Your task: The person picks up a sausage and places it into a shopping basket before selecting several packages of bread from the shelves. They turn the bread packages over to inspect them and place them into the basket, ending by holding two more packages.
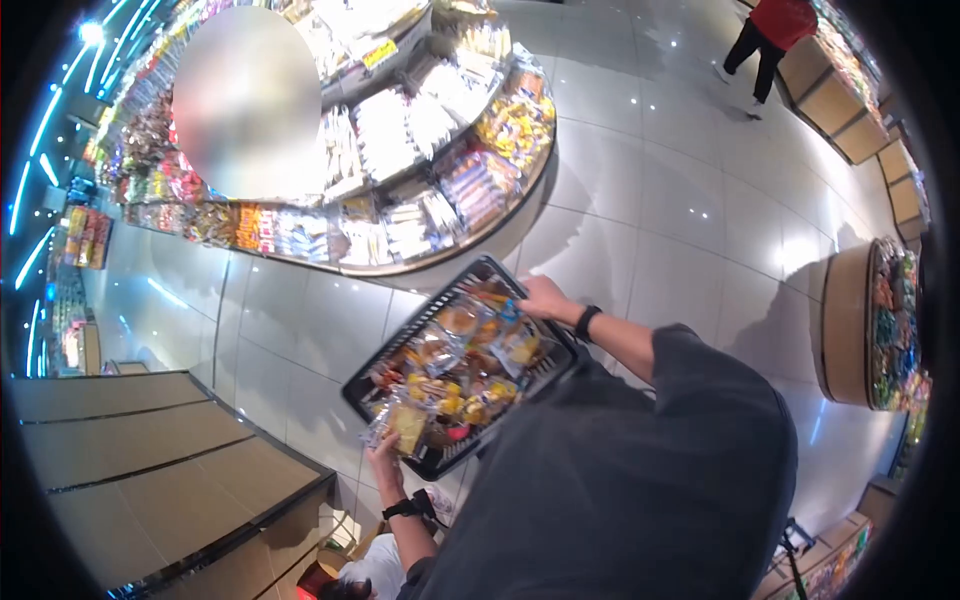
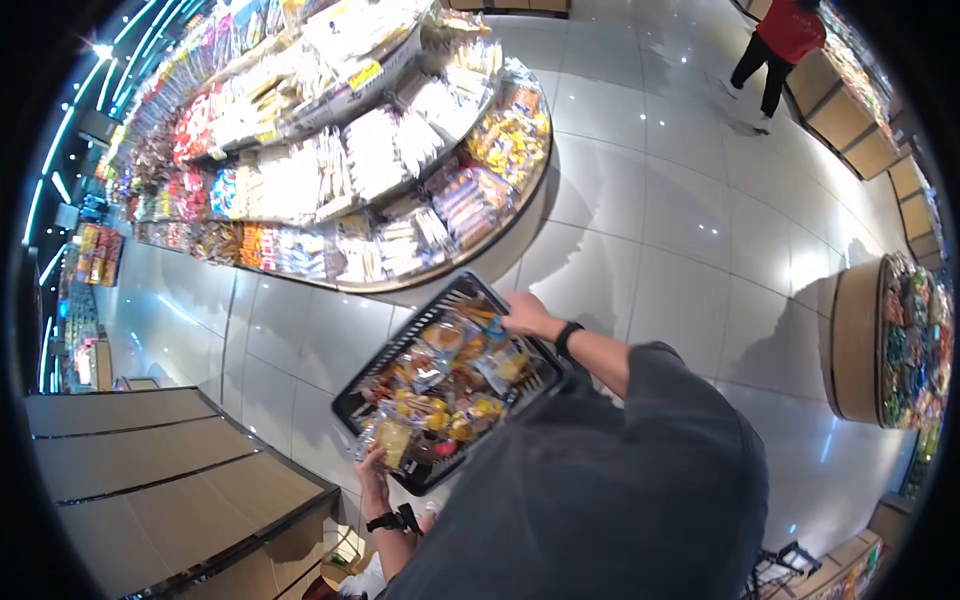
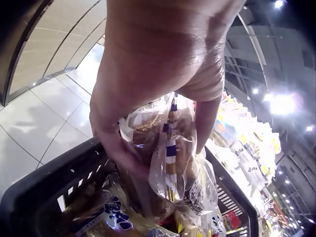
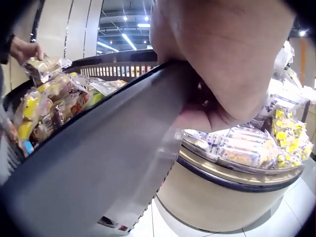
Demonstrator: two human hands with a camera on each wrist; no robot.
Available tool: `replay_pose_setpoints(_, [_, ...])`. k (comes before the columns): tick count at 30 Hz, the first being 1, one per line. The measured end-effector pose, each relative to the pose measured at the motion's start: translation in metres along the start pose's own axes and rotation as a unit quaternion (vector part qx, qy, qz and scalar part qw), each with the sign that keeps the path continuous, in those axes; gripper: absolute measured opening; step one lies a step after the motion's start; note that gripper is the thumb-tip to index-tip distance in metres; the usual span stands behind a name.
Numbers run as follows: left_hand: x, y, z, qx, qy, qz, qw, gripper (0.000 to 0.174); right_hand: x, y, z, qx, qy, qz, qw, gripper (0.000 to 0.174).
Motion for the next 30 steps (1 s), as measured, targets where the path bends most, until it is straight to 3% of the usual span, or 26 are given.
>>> replay_pose_setpoints(2, [-0.033,-0.021,0.017,0.034,0.019,0.040,0.998,0.048,0.031,0.030,-0.013,-0.043,-0.008,0.031,0.999,0.038])
replay_pose_setpoints(4, [-0.088,-0.033,0.028,0.031,-0.022,0.037,0.999,0.048,0.039,0.088,-0.023,-0.088,0.004,0.033,0.996,0.036])
replay_pose_setpoints(7, [-0.129,-0.099,0.082,0.094,-0.054,0.089,0.990,0.047,0.058,0.158,-0.038,-0.195,-0.009,0.052,0.979,0.037])
replay_pose_setpoints(10, [-0.198,-0.155,0.124,0.113,-0.058,0.101,0.987,0.039,0.030,0.280,-0.049,-0.232,-0.010,0.011,0.973,0.039])
replay_pose_setpoints(12, [-0.236,-0.198,0.160,0.132,-0.095,0.091,0.982,0.041,0.007,0.363,-0.054,-0.204,0.014,-0.016,0.979,0.039])
replay_pose_setpoints(14, [-0.264,-0.245,0.200,0.181,-0.098,0.103,0.973,0.039,-0.007,0.424,-0.056,-0.263,0.000,-0.016,0.965,0.038])
replay_pose_setpoints(16, [-0.290,-0.282,0.226,0.185,-0.094,0.104,0.973,0.039,-0.005,0.454,-0.049,-0.301,0.001,0.053,0.952,0.037])
replay_pose_setpoints(18, [-0.322,-0.313,0.269,0.182,-0.104,0.138,0.968,0.039,-0.011,0.497,-0.036,-0.283,0.016,0.000,0.959,0.033])
replay_pose_setpoints(22, [-0.356,-0.373,0.330,0.174,-0.085,0.147,0.970,0.036,-0.039,0.583,-0.021,-0.314,0.035,0.043,0.948,0.030])
replay_pose_setpoints(24, [-0.377,-0.379,0.344,0.141,-0.167,0.172,0.960,0.036,-0.074,0.643,-0.024,-0.351,0.037,-0.024,0.935,0.034])
replay_pose_setpoints(27, [-0.392,-0.396,0.368,0.167,-0.141,0.239,0.946,0.037,-0.089,0.659,-0.006,-0.368,0.024,0.034,0.929,0.033])
replay_pose_setpoints(30, [-0.395,-0.418,0.381,0.179,-0.118,0.199,0.956,0.037,-0.108,0.690,-0.010,-0.364,0.010,0.050,0.930,0.035])
Point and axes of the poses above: each hand's wrist, its own z-axis towards the middle knuckle, its own x-axis out of the back of the hand, y = z × x, the point moved 3 cm from there along z, towards the middle knuckle, and after that the axes turned 2 degrees about x, right-handed, at the moved point
